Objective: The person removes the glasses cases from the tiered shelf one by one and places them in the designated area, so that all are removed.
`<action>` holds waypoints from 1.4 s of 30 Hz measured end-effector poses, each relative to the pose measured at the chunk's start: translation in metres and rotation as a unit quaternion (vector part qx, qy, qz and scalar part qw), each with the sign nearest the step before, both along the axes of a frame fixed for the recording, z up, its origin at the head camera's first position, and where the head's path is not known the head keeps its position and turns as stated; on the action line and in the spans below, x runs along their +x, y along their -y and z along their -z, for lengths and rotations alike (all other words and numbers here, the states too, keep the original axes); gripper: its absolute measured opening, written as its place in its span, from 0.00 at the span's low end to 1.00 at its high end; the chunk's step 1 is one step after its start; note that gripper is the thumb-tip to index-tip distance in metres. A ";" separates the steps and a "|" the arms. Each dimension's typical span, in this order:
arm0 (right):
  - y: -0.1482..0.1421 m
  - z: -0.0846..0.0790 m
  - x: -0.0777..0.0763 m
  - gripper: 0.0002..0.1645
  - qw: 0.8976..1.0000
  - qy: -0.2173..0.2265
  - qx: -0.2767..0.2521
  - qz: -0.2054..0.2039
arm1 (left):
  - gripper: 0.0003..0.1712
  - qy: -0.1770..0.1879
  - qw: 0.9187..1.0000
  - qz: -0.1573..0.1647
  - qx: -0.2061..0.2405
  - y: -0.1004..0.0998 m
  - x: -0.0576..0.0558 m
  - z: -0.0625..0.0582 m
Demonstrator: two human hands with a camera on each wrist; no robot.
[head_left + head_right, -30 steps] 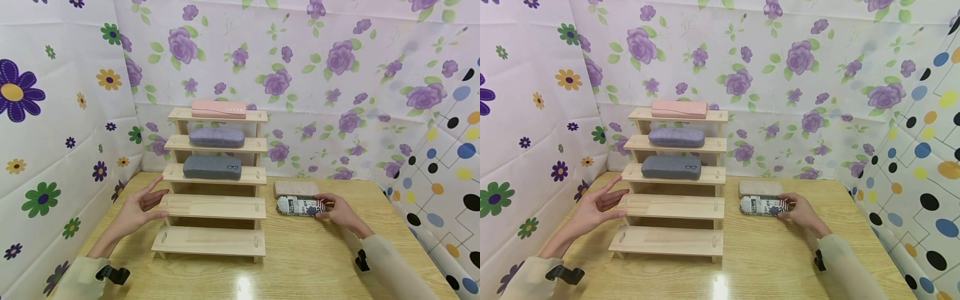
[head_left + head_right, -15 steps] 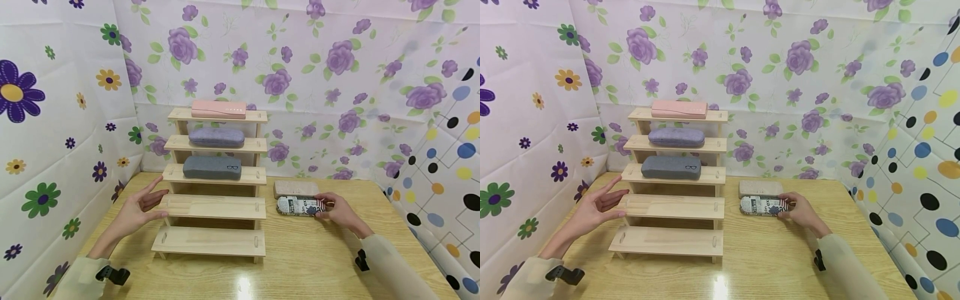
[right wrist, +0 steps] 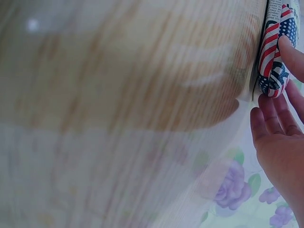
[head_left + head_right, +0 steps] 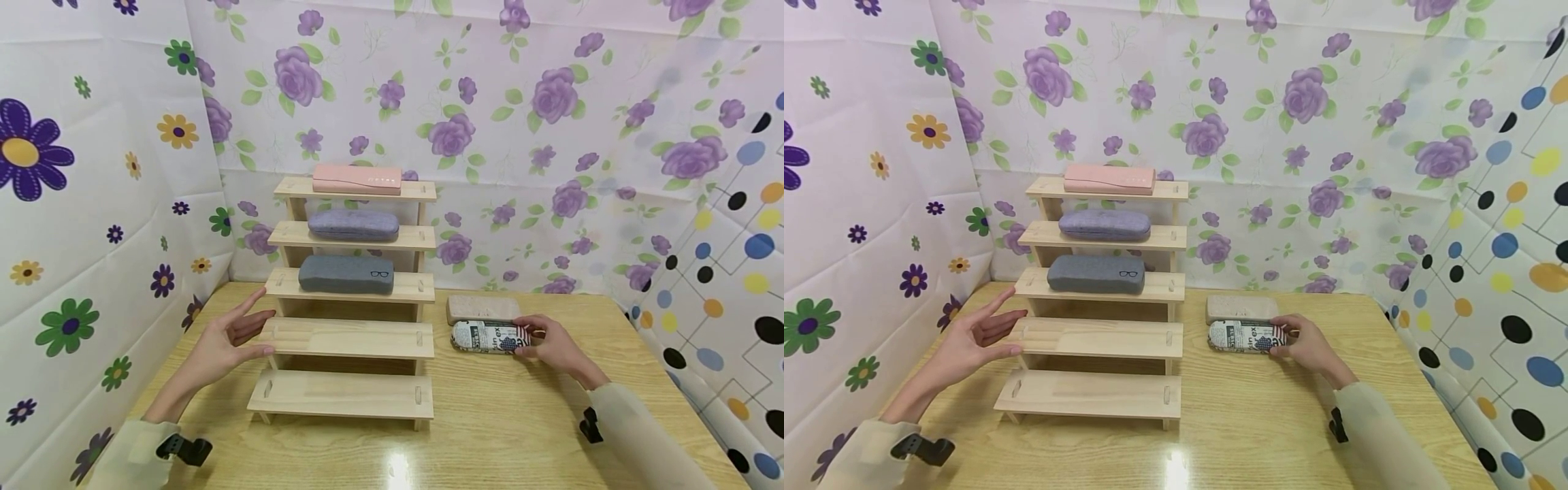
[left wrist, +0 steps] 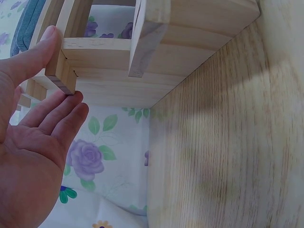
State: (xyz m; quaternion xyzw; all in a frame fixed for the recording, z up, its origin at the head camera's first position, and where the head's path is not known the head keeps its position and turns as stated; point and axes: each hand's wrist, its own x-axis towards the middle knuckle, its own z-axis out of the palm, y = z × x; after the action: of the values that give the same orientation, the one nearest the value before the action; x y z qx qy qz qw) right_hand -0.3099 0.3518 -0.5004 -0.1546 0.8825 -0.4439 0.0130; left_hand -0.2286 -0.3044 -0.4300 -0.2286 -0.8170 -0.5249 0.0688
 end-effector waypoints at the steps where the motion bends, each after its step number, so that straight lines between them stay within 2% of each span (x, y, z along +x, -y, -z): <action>1: 0.000 0.000 0.000 0.37 1.000 -0.001 0.001 -0.001 | 0.59 0.000 1.000 0.000 0.000 0.000 0.000 0.000; 16: 0.001 -0.002 0.002 0.37 1.000 -0.014 -0.005 0.004 | 0.59 0.000 1.000 0.002 0.001 0.000 0.000 0.000; 27: 0.010 -0.030 0.015 0.34 0.998 -0.052 0.024 -0.018 | 0.59 0.001 1.000 0.004 0.004 0.000 0.000 0.000; 42: 0.047 -0.065 0.040 0.33 0.998 -0.045 0.002 -0.033 | 0.59 -0.004 1.000 0.005 0.003 0.000 -0.001 0.001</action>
State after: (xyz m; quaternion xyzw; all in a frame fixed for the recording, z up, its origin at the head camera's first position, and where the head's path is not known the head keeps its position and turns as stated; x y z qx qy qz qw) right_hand -0.2698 0.3046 -0.4351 -0.2035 0.8776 -0.4339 -0.0118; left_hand -0.2291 -0.3049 -0.4307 -0.2343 -0.8139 -0.5270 0.0703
